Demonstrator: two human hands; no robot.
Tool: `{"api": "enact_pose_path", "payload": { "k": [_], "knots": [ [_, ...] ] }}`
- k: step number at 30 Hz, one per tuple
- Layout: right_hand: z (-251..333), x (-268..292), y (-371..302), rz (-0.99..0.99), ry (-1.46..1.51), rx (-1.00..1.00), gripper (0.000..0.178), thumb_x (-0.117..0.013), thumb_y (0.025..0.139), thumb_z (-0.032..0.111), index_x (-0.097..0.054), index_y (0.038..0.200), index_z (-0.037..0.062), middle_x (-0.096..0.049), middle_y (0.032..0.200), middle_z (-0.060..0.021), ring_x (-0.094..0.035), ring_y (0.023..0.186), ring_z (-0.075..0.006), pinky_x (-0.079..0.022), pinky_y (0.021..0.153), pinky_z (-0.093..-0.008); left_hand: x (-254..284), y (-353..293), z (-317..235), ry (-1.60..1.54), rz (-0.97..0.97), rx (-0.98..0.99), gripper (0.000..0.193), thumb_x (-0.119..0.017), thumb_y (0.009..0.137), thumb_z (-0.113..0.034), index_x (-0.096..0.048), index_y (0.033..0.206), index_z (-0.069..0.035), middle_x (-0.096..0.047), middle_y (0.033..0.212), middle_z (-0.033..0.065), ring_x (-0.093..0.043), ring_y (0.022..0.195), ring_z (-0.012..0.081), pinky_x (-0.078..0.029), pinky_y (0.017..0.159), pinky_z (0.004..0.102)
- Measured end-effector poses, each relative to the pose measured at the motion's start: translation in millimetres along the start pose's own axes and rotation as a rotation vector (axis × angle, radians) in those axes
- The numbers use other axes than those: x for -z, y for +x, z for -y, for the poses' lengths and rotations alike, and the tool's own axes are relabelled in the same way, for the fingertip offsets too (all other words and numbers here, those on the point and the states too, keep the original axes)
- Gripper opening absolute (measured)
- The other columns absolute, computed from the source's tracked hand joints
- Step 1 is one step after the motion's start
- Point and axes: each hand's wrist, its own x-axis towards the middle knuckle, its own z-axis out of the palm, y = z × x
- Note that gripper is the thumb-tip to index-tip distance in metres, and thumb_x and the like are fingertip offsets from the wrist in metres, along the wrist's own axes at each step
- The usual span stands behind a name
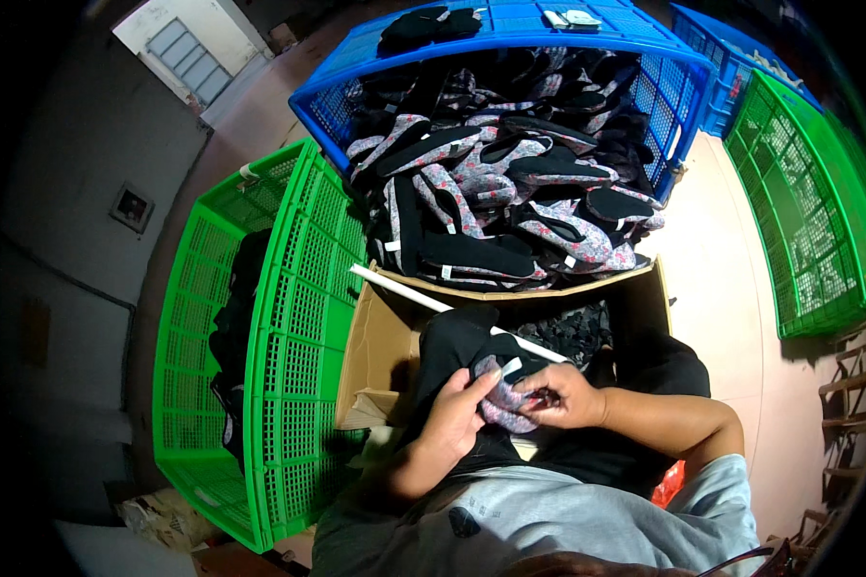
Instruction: The person sits on the floor and sews the insole to the upper of a floral-patterned slipper using a needle and thread. They pull the thread through the fabric repeatedly to secure the parts together. After finishing one slipper, they place it into a green crate and pick up another slipper to continue the sewing process.
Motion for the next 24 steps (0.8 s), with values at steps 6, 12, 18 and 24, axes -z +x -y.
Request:
{"api": "enact_pose_path", "payload": {
  "k": [6,12,18,24],
  "knots": [
    [0,-17,10,0.075,0.021,0.055,0.036,-0.076,0.081,0.016,-0.064,0.113,0.0081,-0.071,0.096,-0.0102,-0.069,0.077,-0.0275,-0.053,0.066,-0.0366,11,-18,-3,-0.004,-0.042,-0.103,0.019,-0.064,0.093,-0.007,-0.054,0.108,-0.003,-0.062,0.103,0.007,-0.063,0.092,0.015,-0.052,0.082,0.032],
    [-2,-22,16,0.131,0.01,-0.124,0.032,-0.069,0.09,0.014,-0.058,0.118,0.002,-0.068,0.097,-0.0147,-0.07,0.083,-0.0252,-0.054,0.073,-0.0321,17,-13,5,0.176,-0.154,-0.356,0.013,-0.067,0.09,-0.003,-0.055,0.087,-0.004,-0.057,0.081,-0.001,-0.052,0.074,0.0047,-0.044,0.065,0.0231],
    [-8,-32,23,0.055,0.112,-0.347,0.031,-0.067,0.093,0.021,-0.059,0.118,0.0046,-0.069,0.096,-0.0133,-0.069,0.085,-0.0227,-0.053,0.076,-0.0326,33,-7,5,0.705,-0.237,-0.589,0.014,-0.066,0.09,0.0,-0.053,0.087,-0.004,-0.056,0.076,-0.0037,-0.051,0.069,0.0025,-0.043,0.061,0.0209],
    [-12,-34,34,0.017,0.161,-0.404,0.03,-0.068,0.092,0.02,-0.06,0.116,0.0036,-0.069,0.096,-0.0135,-0.068,0.087,-0.0221,-0.053,0.078,-0.0328,37,-5,-5,0.826,-0.153,-0.588,0.021,-0.071,0.083,0.005,-0.052,0.087,-0.004,-0.052,0.074,-0.0048,-0.047,0.065,0.0016,-0.04,0.056,0.0195]
  ]
}}
